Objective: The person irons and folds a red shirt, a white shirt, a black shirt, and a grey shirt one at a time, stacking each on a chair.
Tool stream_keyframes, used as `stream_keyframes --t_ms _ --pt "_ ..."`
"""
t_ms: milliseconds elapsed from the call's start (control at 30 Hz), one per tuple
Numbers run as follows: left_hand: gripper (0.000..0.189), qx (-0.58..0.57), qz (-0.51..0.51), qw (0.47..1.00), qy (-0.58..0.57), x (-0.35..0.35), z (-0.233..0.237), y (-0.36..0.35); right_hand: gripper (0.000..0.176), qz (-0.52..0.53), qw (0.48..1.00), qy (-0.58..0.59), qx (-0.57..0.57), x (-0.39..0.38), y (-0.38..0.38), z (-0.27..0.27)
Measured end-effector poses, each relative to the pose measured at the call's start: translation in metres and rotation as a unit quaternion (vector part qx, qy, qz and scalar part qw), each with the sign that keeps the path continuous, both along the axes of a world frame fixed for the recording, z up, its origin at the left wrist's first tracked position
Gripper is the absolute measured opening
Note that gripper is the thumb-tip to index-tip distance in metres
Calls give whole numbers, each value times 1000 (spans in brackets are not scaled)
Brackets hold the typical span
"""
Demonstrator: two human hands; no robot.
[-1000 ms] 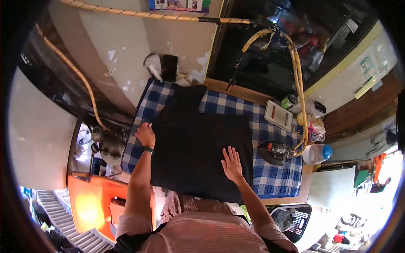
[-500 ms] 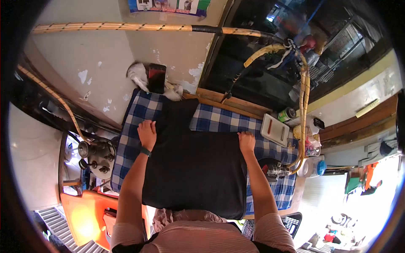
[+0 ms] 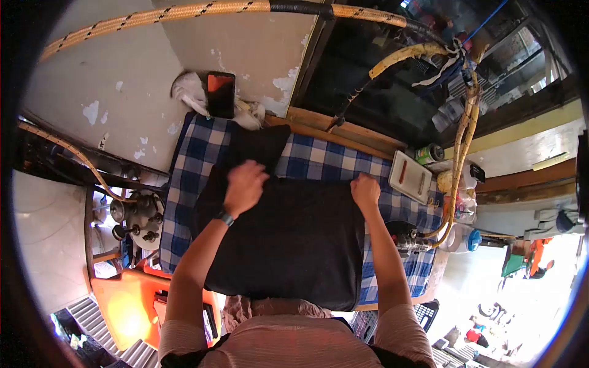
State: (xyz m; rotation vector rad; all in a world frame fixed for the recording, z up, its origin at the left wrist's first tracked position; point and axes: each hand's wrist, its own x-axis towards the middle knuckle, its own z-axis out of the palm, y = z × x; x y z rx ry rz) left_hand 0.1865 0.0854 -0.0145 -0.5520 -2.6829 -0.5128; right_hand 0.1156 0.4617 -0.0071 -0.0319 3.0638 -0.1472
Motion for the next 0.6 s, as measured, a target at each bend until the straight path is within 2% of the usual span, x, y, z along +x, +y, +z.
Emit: stream_keyframes --t_ms 33,67,100,133,167,233,267,300,367,400,467,567,600 --pt "38 -21 -119 992 -33 -4 -8 11 26 -1 1000 -2 1 -2 3 -3" --pt "38 -74 -161 984 35 -9 -5 22 27 -76 997 13 -17 -7 10 -13" --pt "38 -71 -162 984 35 -14 -9 28 28 -150 988 29 -34 -10 7 -5" --pt "39 -72 -120 990 6 -20 -13 34 23 -271 938 -43 -211 -15 12 8" --pt "40 -72 -78 994 -23 -26 -16 38 23 -272 939 -42 -208 -14 18 -1" --pt "46 -91 -71 993 -30 -39 -13 37 21 -312 886 107 -324 -13 36 -33" --pt "47 -111 -82 990 -27 -44 -13 36 28 -334 897 96 -275 -12 35 -28" --pt "48 -131 -93 987 -24 -48 -13 34 28 -333 897 97 -275 -11 30 -26" --pt "46 -143 -93 985 11 -51 -9 32 40 -376 842 151 -357 -10 23 -29" --pt "42 -146 -80 986 18 -52 -6 31 40 -375 841 150 -359 -10 20 -34" --pt "39 -150 -66 986 27 -54 -5 31 50 -259 843 209 -422 -7 11 -37" --pt "34 -146 -77 984 63 -53 -11 36 56 -207 863 247 -388 1 -9 -20" --pt "32 -152 -50 984 73 -51 -11 39 56 -207 862 248 -390 4 -17 -14"
